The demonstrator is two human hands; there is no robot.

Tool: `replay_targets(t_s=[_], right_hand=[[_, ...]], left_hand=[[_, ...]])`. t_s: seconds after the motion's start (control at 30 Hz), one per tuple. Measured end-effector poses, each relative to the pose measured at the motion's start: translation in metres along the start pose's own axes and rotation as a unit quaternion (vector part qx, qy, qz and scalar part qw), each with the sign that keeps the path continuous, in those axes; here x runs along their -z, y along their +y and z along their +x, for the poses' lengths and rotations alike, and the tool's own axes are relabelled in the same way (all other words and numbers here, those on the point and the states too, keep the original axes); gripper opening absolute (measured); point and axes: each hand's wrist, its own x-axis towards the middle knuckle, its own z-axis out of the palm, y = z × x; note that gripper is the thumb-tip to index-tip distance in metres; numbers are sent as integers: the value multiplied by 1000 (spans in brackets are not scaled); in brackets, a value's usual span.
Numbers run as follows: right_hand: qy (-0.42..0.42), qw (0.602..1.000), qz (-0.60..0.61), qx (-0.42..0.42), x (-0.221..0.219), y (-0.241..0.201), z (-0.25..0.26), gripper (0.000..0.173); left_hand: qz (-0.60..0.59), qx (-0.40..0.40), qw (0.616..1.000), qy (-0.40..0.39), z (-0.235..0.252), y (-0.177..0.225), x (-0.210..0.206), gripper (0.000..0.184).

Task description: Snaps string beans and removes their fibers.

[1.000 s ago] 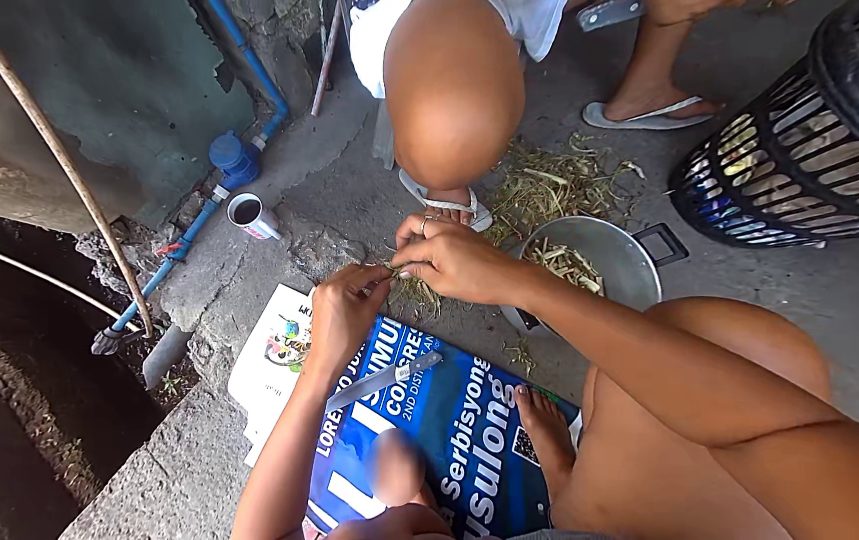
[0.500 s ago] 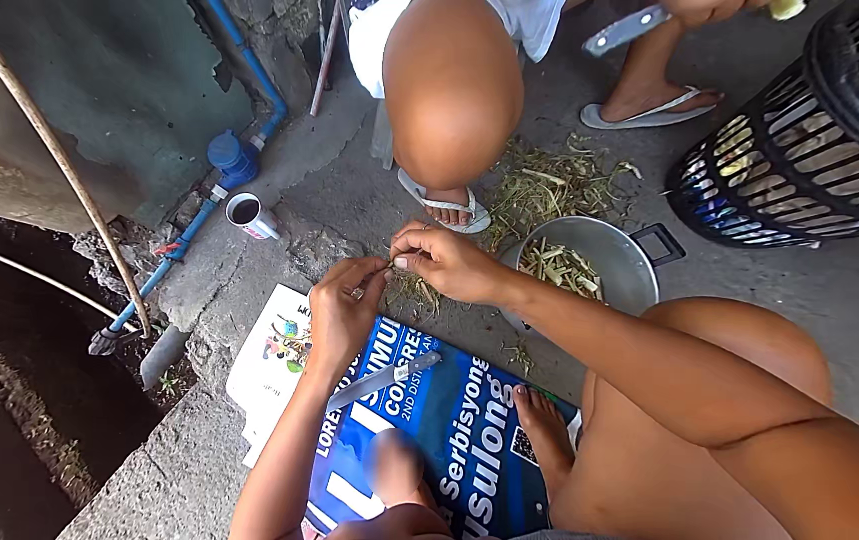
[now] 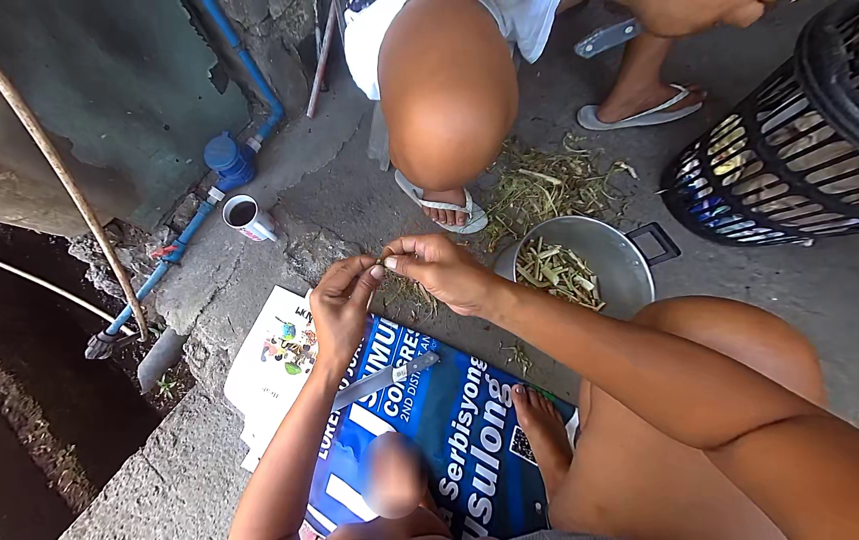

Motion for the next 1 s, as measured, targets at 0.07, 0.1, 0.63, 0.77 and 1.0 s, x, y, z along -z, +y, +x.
replay_targets(t_s=[0.07, 0.1, 0.63, 0.77, 1.0], right_hand=[[2, 1000, -12, -4, -1, 2, 2, 12], [2, 1000, -16, -7, -1, 3, 3, 12], [-3, 997, -55, -47, -6, 21, 6, 11], [-20, 990, -126, -64, 0, 32, 9, 13], [-12, 949, -278, -145, 43, 84, 35, 18]], left_hand=[[-51, 59, 997, 0, 1, -2, 0, 13], [-71, 81, 994, -1, 1, -3, 0, 13], [-198, 179, 962, 54, 6, -3, 0, 20], [-215, 160, 960, 83, 19, -1, 23, 23], [-239, 139, 946, 170, 32, -6, 70, 22]])
